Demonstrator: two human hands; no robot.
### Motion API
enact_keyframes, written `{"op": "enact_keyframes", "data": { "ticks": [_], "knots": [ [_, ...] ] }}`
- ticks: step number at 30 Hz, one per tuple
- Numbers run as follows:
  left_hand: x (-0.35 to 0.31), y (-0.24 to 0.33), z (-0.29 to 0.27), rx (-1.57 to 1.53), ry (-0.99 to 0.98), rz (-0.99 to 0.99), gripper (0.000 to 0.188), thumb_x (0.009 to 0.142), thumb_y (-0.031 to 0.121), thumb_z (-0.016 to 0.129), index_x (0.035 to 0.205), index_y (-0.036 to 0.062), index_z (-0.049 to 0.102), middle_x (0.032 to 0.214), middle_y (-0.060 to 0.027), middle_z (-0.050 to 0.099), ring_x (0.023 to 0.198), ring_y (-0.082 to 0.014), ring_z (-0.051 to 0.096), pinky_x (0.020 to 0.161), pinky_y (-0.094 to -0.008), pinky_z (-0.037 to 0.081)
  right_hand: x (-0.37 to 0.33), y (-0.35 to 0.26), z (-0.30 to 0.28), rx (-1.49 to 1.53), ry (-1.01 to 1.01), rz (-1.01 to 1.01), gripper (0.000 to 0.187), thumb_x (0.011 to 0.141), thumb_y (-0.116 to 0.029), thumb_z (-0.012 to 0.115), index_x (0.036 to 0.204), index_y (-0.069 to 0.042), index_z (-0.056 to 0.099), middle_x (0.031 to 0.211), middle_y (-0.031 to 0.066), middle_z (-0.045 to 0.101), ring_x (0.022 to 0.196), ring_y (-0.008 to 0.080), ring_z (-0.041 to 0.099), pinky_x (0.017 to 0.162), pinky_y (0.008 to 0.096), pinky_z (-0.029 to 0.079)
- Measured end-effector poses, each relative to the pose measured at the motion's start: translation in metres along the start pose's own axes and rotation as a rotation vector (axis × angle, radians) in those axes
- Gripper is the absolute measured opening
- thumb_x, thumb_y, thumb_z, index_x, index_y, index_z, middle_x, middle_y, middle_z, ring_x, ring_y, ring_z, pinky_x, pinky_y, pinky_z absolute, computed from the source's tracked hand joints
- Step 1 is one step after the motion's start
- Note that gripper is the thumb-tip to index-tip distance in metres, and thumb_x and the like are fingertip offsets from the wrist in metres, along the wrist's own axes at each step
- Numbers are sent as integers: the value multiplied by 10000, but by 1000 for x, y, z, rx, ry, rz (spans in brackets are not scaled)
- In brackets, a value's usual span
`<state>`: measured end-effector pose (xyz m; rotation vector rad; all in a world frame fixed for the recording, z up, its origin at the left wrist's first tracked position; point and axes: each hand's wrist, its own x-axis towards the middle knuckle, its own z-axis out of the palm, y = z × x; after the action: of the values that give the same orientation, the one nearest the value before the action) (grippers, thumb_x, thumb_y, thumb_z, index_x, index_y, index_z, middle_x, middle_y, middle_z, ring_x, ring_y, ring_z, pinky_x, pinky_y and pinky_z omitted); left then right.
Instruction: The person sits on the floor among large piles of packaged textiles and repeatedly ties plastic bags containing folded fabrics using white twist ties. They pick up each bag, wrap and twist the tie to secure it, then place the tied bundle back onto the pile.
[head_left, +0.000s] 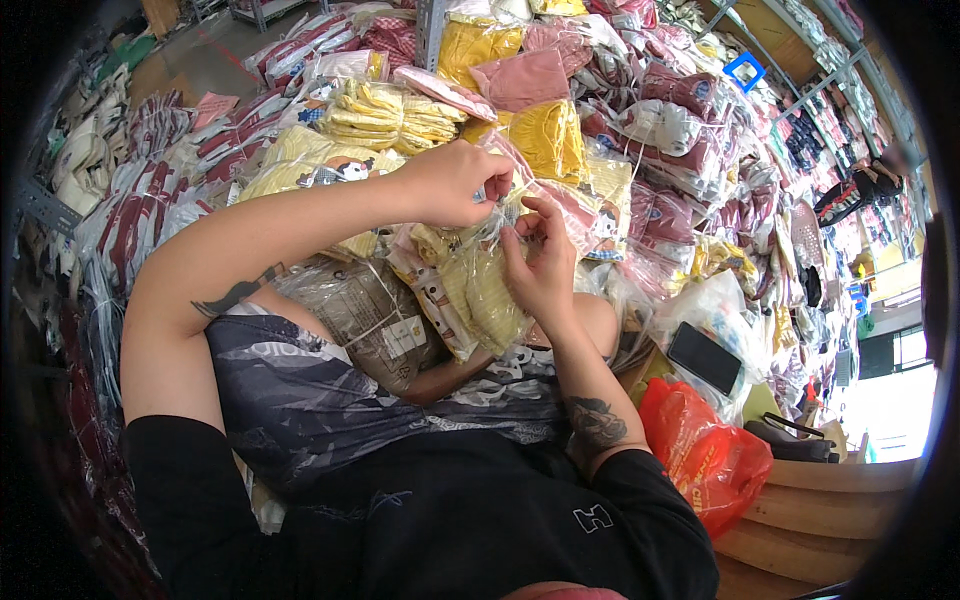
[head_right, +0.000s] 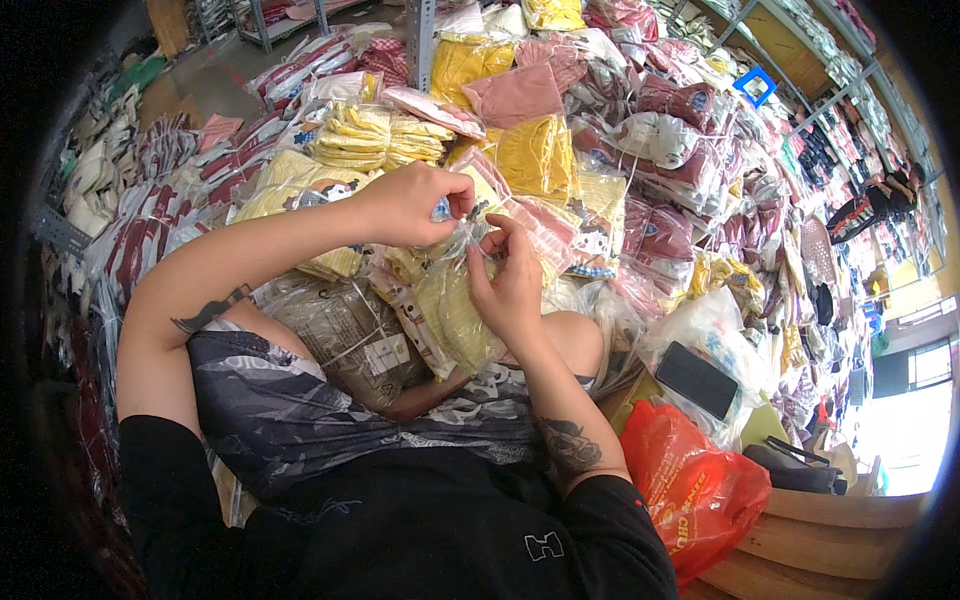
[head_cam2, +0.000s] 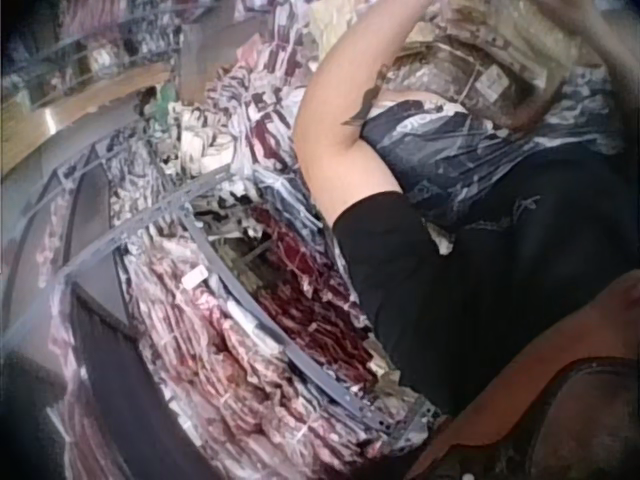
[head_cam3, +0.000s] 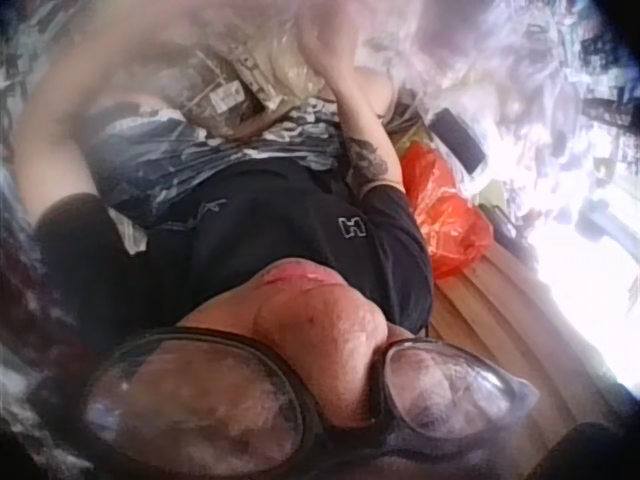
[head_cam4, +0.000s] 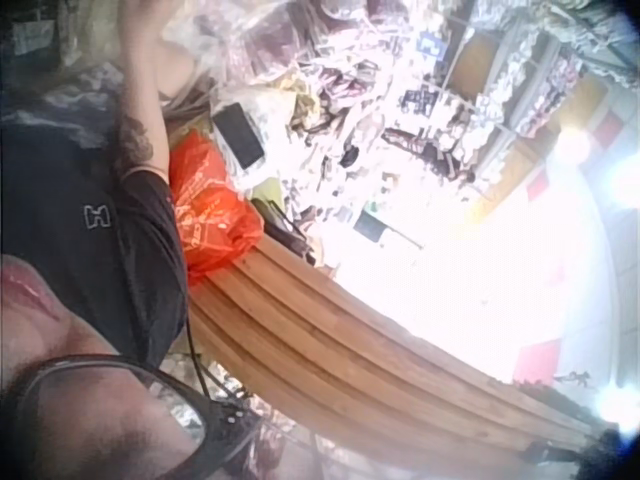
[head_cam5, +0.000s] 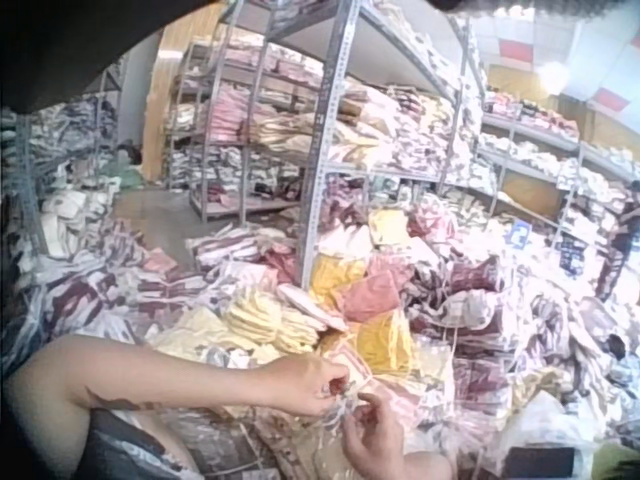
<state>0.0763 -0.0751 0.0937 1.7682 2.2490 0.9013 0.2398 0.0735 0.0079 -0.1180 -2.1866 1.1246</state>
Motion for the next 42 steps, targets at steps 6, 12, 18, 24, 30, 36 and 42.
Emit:
{"op": "enact_keyframes", "data": {
  "ticks": [6,12,18,24,30,36,42],
  "knots": [
    [1,4,8,161,-37,61,181,877,198,711,1025,94,714,927,-133,770,889,-363,752,783,-487,589,-2,0,-1,6,3,1,451,889,-23,776,1308,-7,608,900,86,643,833,225,640,796,373,525],
    [4,13,10,257,-39,94,176,841,164,736,983,106,650,887,-137,734,837,-383,729,720,-500,576,1,-3,-3,-40,13,-74,379,905,-11,734,1269,-41,632,899,82,629,826,205,647,759,352,525],
    [13,19,14,220,-77,51,260,783,186,768,949,102,586,830,-128,722,805,-390,728,667,-511,558,0,-3,-10,-58,-13,-67,456,883,-60,764,1303,-70,587,960,81,682,978,303,647,875,436,447],
    [14,21,16,110,-87,-101,285,749,159,771,943,84,576,805,-135,707,791,-396,711,683,-512,537,-1,-6,-8,-70,7,-73,431,876,-63,753,1280,-91,606,964,69,676,987,298,645,865,446,445],
    [14,15,24,78,-66,-201,247,741,148,771,876,54,586,776,-143,695,765,-383,703,676,-489,528,-3,-6,-9,-131,9,-144,414,885,-51,740,1281,-78,624,959,78,673,966,304,636,859,437,444],
    [10,8,14,-28,-62,-187,251,733,202,795,817,50,614,766,-150,696,725,-369,678,660,-445,524,-3,-2,-3,-181,19,-209,346,909,-65,733,1249,-48,674,961,121,688,948,334,648,847,456,474],
    [-1,11,20,292,30,120,189,786,181,766,879,73,641,851,-113,672,749,-339,710,667,-463,565,7,-16,-14,186,-9,160,337,986,-75,715,1306,3,647,1055,111,763,914,183,727,814,316,556]
  ]
}}
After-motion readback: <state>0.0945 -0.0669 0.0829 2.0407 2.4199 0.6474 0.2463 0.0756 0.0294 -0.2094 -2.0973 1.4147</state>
